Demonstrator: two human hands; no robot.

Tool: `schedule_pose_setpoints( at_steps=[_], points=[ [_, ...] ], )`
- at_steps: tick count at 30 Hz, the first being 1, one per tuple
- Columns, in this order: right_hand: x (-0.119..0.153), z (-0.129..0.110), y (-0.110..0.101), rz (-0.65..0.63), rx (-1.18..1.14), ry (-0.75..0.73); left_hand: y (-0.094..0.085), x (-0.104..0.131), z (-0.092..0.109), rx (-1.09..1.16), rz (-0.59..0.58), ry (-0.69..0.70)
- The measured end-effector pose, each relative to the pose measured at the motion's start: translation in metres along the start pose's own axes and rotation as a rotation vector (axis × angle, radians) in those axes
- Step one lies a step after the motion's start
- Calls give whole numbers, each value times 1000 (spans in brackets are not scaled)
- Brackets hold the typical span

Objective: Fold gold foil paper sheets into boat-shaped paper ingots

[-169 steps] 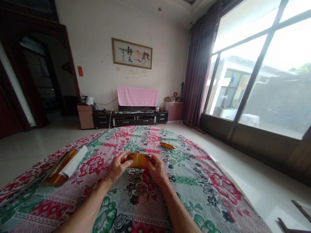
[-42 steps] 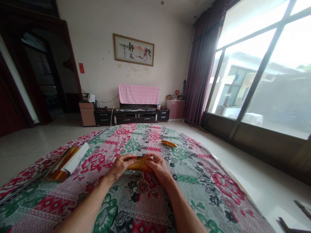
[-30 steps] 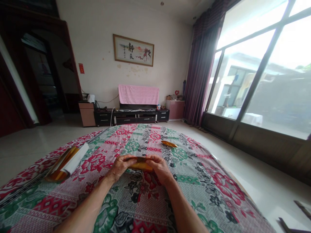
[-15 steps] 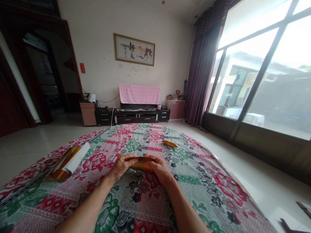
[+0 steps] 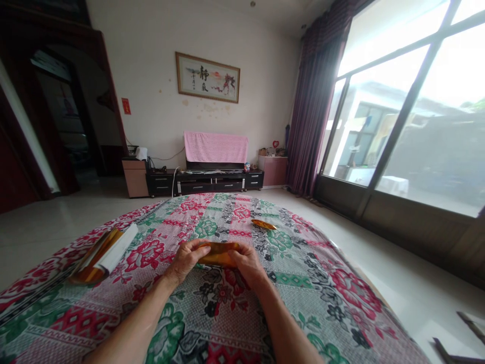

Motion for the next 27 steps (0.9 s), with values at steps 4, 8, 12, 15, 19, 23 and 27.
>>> schedule_pose_setpoints(
  at_steps=[4,8,12,15,19,23,27],
  points=[
    [1,-7,2,-4,37,-36,-6,-3,-2,-85,58,27],
    [2,-9,5,-11,1,-37,-5,-3,-4,-93,47,45],
    [3,-5,7,9,-54,-19,-4,-3,-5,-85,58,40],
    [2,-2,2,109,3,-67,-6,-2,-4,-144,85,53],
    [2,-1,2,135,62,-105,-6,-1,-6,-184,83,36],
    [4,-4,0,197,94,-134,-13,3,0,-202,201,66],
    [5,-6,-4,247,100,-139,-14,8,13,-199,252,122]
  ],
)
Point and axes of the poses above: each hand's wrist, its own x-axis away from the middle knuckle, its own y-axis out of the palm, z = x × y, the point moved 6 cm from there along -x, towards the middle knuckle, and after that the axes turned 6 degrees about -z, right-handed, at the moved point
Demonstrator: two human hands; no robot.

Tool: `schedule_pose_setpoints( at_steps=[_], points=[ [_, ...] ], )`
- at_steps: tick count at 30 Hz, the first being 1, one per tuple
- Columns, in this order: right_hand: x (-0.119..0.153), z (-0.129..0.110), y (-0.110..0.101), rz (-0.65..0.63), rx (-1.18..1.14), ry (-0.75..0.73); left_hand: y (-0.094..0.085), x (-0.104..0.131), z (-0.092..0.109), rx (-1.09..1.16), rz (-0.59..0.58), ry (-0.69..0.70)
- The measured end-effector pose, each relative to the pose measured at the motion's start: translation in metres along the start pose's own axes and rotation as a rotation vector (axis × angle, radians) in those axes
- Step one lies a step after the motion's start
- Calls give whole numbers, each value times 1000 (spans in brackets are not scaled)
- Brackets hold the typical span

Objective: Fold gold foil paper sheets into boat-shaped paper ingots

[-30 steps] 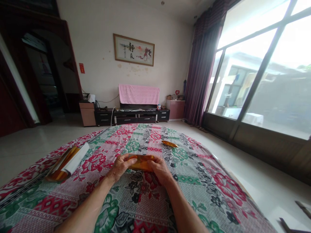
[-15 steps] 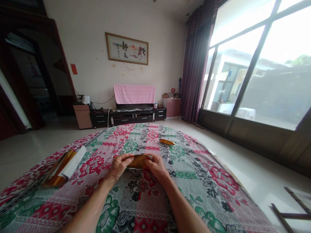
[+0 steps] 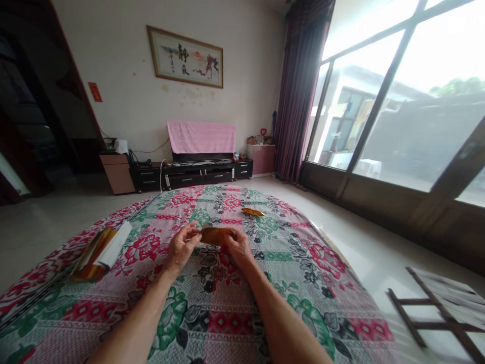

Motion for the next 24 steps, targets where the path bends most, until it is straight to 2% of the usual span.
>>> schedule_pose_setpoints(
  at_steps=[6,14,20,24],
  points=[
    [-1,5,-5,8,27,-5,0,4,10,-34,7,26],
    [0,4,-3,2,-5,-7,4,6,7,-125,-56,78],
    [1,5,-1,-12,-64,42,6,1,-11,-29,-67,-18],
    [0,8,0,-28,-65,65,10,0,-17,50,-147,-98]
  ],
)
Point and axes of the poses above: each hand's wrist, its own x-axis away from the middle knuckle, its own y-axis out of the palm, z = x × y, the point moved 6 cm from there along -x, towards the middle knuckle, and after that the axes turned 6 degrees about -z, right-handed, at the moved point
